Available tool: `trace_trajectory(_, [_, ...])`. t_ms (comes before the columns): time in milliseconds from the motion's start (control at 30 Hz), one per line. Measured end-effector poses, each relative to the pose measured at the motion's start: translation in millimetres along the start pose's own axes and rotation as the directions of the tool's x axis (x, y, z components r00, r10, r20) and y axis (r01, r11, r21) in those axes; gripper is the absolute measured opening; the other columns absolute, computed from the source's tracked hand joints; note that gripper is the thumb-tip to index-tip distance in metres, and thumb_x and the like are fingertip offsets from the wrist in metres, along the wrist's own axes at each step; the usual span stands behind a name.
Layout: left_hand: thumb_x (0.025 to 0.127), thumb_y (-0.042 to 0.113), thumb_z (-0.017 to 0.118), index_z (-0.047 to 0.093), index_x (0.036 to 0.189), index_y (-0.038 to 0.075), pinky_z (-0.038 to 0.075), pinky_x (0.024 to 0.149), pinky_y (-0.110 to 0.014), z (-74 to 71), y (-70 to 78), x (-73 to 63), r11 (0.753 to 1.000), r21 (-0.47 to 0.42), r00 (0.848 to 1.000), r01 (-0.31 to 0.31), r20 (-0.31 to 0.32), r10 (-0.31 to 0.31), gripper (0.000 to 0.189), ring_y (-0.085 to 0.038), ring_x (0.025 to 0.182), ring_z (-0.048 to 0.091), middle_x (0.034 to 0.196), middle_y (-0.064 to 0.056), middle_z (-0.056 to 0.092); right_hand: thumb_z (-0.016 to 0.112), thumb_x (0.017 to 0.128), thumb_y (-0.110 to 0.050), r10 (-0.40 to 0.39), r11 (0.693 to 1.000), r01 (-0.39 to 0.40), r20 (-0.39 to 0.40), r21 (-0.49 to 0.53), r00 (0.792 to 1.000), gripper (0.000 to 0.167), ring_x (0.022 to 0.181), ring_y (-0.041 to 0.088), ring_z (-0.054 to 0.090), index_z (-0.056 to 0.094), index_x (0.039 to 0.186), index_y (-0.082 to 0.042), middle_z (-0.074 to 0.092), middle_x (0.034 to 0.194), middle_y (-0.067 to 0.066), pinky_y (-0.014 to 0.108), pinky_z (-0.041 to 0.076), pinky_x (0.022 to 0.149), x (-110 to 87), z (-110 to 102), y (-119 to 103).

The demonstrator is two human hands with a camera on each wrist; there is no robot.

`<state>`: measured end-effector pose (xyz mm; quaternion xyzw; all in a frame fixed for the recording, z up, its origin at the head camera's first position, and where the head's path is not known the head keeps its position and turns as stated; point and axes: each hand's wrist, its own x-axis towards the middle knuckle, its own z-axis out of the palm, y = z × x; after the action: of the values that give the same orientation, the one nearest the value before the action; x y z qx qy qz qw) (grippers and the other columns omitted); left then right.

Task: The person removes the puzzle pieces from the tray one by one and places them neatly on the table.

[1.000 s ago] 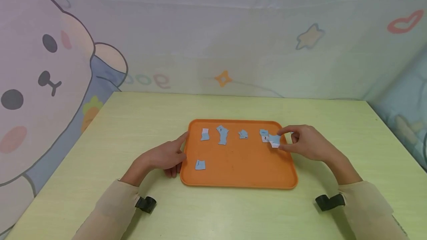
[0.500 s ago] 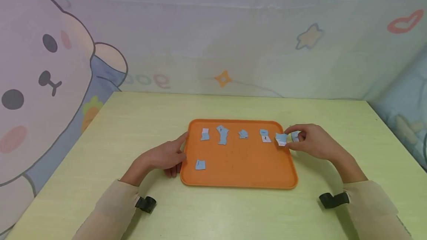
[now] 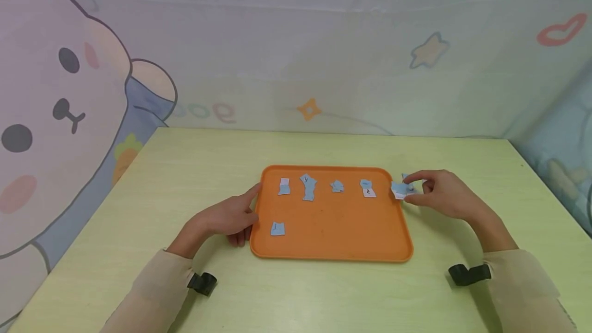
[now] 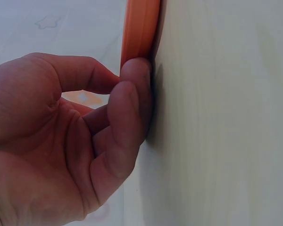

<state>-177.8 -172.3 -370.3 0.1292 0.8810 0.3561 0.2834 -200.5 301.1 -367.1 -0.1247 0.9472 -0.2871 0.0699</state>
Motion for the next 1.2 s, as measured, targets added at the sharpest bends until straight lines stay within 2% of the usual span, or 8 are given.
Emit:
trace_trajectory(433, [0.101,0.008,0.046,0.005,0.171,0.01,0.054,0.05,-0.03,0.2,-0.4,-0.4,1.0,-0.003,1.0,-0.007,-0.002,0.007,0.081,-0.016,0.05,0.06,0.067,-0.006,0.064,0.08,0.093,-0.03,0.025,0.999,-0.024,-0.004,0.043,1.0,0.046,0.053,0.009,0.033,0.07,0.13,-0.004,0.04,0.066,-0.004,0.028,0.03,0.049,-1.1,-4.7,18.0])
trace_trajectory(600, [0.1,0.008,0.046,0.006,0.17,0.009,0.054,0.05,-0.031,0.7,-1.3,0.9,1.0,0.008,1.0,-0.027,-0.005,0.027,0.081,-0.016,0.05,0.06,0.067,-0.007,0.064,0.079,0.094,-0.03,0.026,0.999,-0.025,-0.02,0.027,0.999,0.046,0.051,0.008,0.031,0.07,0.131,-0.004,0.039,0.063,-0.005,0.028,0.03,0.048,-2.8,-9.2,25.3])
trace_trajectory(900, [0.1,0.008,0.046,0.006,0.17,0.009,0.054,0.05,-0.031,0.0,-0.2,1.1,1.0,0.007,1.0,-0.029,-0.003,0.029,0.081,-0.016,0.05,0.06,0.067,-0.007,0.064,0.078,0.094,-0.031,0.064,0.998,-0.063,-0.025,0.019,0.998,0.048,0.052,0.009,0.032,0.069,0.132,-0.004,0.037,0.064,-0.005,0.029,0.031,0.049,-4.0,-13.4,39.9])
trace_trajectory(1200, [0.1,0.008,0.046,0.006,0.17,0.009,0.055,0.051,-0.031,-0.2,0.6,-0.5,1.0,0.0,1.0,-0.029,-0.002,0.029,0.081,-0.016,0.05,0.06,0.068,-0.007,0.064,0.078,0.095,-0.032,0.068,0.998,-0.068,-0.029,0.004,0.997,0.049,0.053,0.009,0.031,0.068,0.133,-0.003,0.037,0.065,-0.005,0.029,0.031,0.05,-5.6,-18.0,49.3])
